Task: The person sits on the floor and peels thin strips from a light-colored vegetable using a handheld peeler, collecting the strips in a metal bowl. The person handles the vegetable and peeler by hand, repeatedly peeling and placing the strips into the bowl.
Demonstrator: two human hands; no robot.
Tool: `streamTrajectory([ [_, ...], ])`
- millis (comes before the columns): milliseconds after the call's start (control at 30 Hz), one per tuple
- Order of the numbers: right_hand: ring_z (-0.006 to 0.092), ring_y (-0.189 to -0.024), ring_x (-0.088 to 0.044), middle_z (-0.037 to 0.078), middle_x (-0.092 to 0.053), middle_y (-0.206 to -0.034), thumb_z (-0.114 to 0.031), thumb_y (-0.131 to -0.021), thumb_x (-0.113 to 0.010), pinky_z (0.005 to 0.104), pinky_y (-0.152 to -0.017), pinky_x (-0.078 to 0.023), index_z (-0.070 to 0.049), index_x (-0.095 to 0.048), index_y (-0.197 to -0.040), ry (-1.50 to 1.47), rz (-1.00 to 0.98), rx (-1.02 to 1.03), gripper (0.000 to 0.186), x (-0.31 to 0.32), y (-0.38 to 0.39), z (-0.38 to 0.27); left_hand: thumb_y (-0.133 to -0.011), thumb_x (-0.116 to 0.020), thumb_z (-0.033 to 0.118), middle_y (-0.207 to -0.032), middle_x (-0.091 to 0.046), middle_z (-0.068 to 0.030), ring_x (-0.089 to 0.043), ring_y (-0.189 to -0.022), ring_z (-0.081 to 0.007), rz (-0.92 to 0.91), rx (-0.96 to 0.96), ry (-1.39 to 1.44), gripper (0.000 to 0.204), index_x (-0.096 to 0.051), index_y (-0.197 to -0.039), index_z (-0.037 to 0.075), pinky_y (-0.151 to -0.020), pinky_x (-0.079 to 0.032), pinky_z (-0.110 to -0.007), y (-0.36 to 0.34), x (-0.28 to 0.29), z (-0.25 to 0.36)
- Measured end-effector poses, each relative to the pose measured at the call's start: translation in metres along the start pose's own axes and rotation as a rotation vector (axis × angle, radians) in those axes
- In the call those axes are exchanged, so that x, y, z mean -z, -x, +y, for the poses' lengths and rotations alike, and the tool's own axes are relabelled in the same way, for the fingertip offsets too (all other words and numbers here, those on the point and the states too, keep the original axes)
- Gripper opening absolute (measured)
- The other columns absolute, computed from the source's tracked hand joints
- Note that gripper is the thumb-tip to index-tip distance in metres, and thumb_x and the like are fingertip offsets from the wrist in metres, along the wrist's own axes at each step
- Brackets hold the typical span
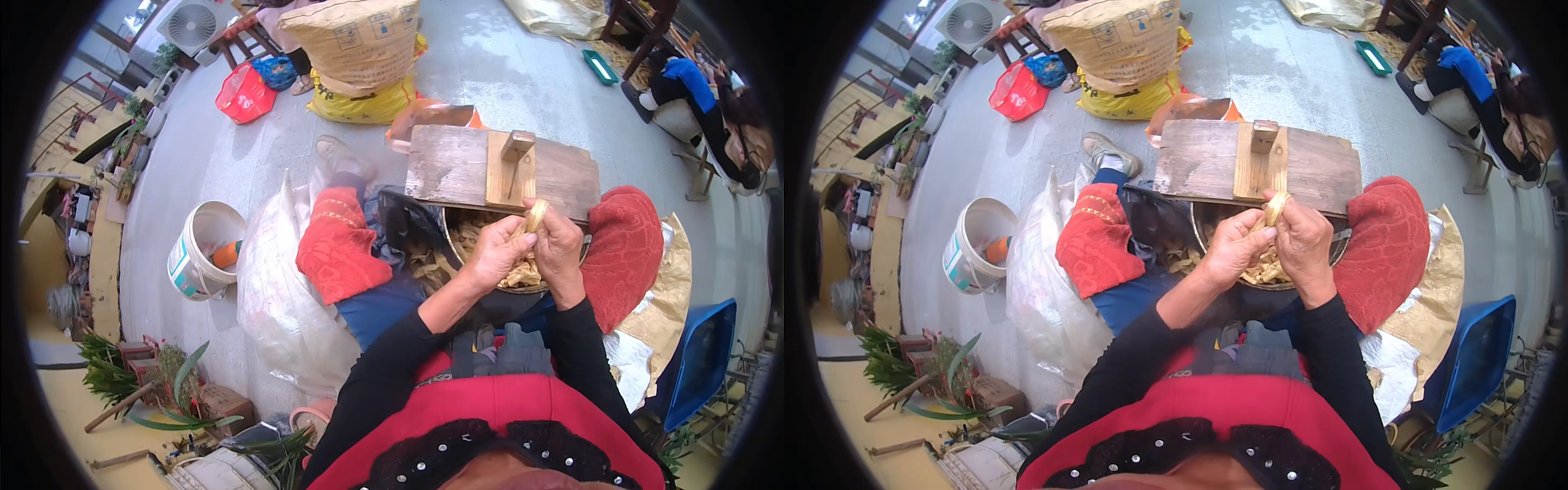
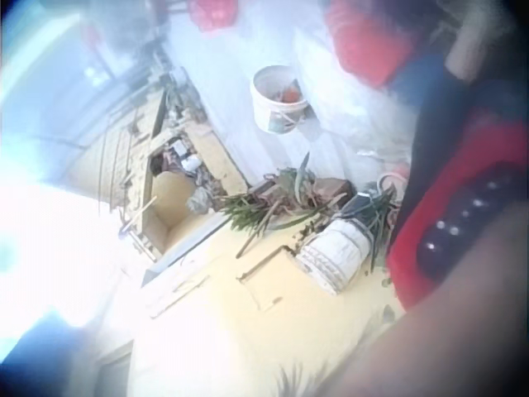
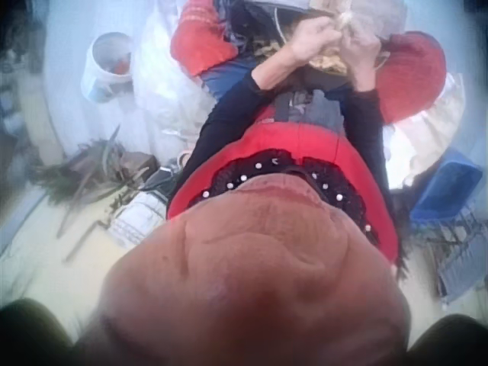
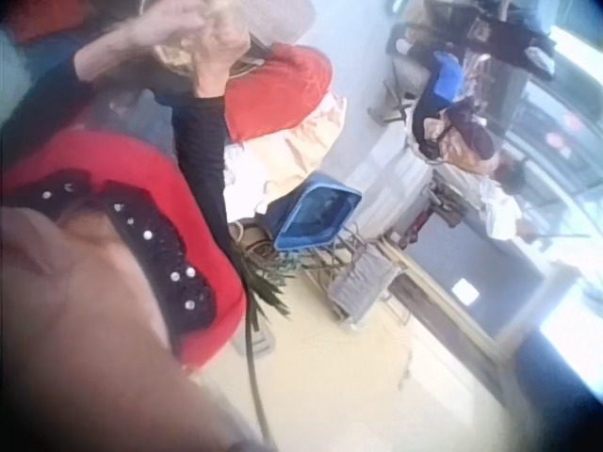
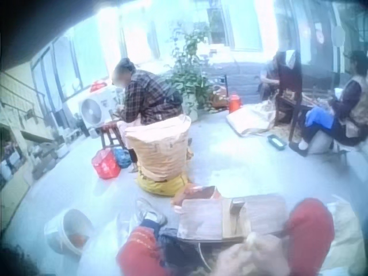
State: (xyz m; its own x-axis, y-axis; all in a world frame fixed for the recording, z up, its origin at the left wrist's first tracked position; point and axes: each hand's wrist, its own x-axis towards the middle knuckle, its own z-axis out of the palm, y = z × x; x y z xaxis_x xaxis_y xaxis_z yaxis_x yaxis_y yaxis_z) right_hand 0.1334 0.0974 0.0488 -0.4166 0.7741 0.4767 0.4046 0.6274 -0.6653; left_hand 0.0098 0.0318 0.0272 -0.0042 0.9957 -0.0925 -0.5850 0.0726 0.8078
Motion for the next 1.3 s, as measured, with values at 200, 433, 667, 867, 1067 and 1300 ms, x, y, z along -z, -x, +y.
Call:
streamTrajectory([
  [200, 0.0303, -0.075, -0.062, 0.009, -0.062, -0.077, -0.018, -0.084, -0.066, 0.0405, -0.061, -0.045, -0.006, -0.068, -0.087, 0.228, -0.188, 0.099, 0.012, 0.003, 0.005, 0.01, -0.094, -0.058, 0.01, -0.069, -0.056, -0.0034, -0.052, -0.054, -0.0161, 0.032, -0.325, -0.889, 0.008, -0.058, -0.097, 0.003, -0.049, -0.038, -0.03, 0.008, 0.023, -0.004],
  [433, 0.0074, -0.079, -0.057, 0.002, -0.068, -0.087, -0.027, -0.101, -0.056, 0.0268, -0.069, -0.047, 0.002, -0.068, -0.093, -0.833, -0.468, -0.567, 0.032, -0.03, 0.061, 0.057, -0.083, -0.063, 0.004, -0.075, -0.055, -0.01, -0.06, -0.064, -0.028, 0.134, -0.742, -1.601, 0.025, -0.062, -0.109, 0.007, -0.054, -0.047, -0.039, 0.03, 0.022, -0.012],
  [667, 0.0153, -0.102, -0.063, 0.004, -0.065, -0.112, -0.028, -0.1, -0.055, 0.0359, -0.091, -0.05, -0.005, -0.064, -0.115, -1.478, -0.53, -0.82, 0.028, -0.025, 0.059, 0.035, -0.082, -0.07, 0.005, -0.087, -0.061, -0.0059, -0.065, -0.072, -0.0238, 0.18, -0.793, -1.568, 0.034, -0.067, -0.115, 0.011, -0.058, -0.052, -0.032, 0.027, 0.025, -0.012],
  [867, 0.0155, -0.11, -0.059, 0.004, -0.06, -0.12, -0.021, -0.097, -0.059, 0.0389, -0.097, -0.047, -0.005, -0.063, -0.12, -1.615, -0.519, -0.782, 0.028, -0.029, 0.06, 0.037, -0.081, -0.07, 0.012, -0.098, -0.064, -0.0083, -0.066, -0.083, -0.0311, 0.101, -0.636, -1.253, 0.037, -0.063, -0.117, 0.009, -0.067, -0.053, -0.038, 0.034, 0.028, -0.012],
  [1067, 0.0176, -0.109, -0.059, 0.009, -0.058, -0.123, 0.0, -0.088, -0.056, 0.0281, -0.091, -0.048, 0.004, -0.07, -0.096, -0.739, -0.208, -0.35, 0.017, -0.032, 0.052, 0.021, -0.092, -0.061, 0.023, -0.092, -0.065, -0.0156, -0.065, -0.082, -0.0359, 0.165, -0.44, -1.307, 0.026, -0.063, -0.109, 0.003, -0.07, -0.052, -0.037, 0.03, 0.013, 0.001],
  [1300, 0.017, -0.106, -0.058, 0.01, -0.059, -0.118, 0.0, -0.084, -0.065, 0.0274, -0.091, -0.046, 0.003, -0.071, -0.095, -0.458, -0.015, -0.128, 0.013, -0.027, 0.04, 0.009, -0.099, -0.052, 0.028, -0.066, -0.06, -0.0054, -0.058, -0.058, -0.0156, 0.195, 0.055, -0.445, 0.03, -0.065, -0.094, 0.001, -0.055, -0.045, -0.029, 0.01, 0.036, -0.017],
])
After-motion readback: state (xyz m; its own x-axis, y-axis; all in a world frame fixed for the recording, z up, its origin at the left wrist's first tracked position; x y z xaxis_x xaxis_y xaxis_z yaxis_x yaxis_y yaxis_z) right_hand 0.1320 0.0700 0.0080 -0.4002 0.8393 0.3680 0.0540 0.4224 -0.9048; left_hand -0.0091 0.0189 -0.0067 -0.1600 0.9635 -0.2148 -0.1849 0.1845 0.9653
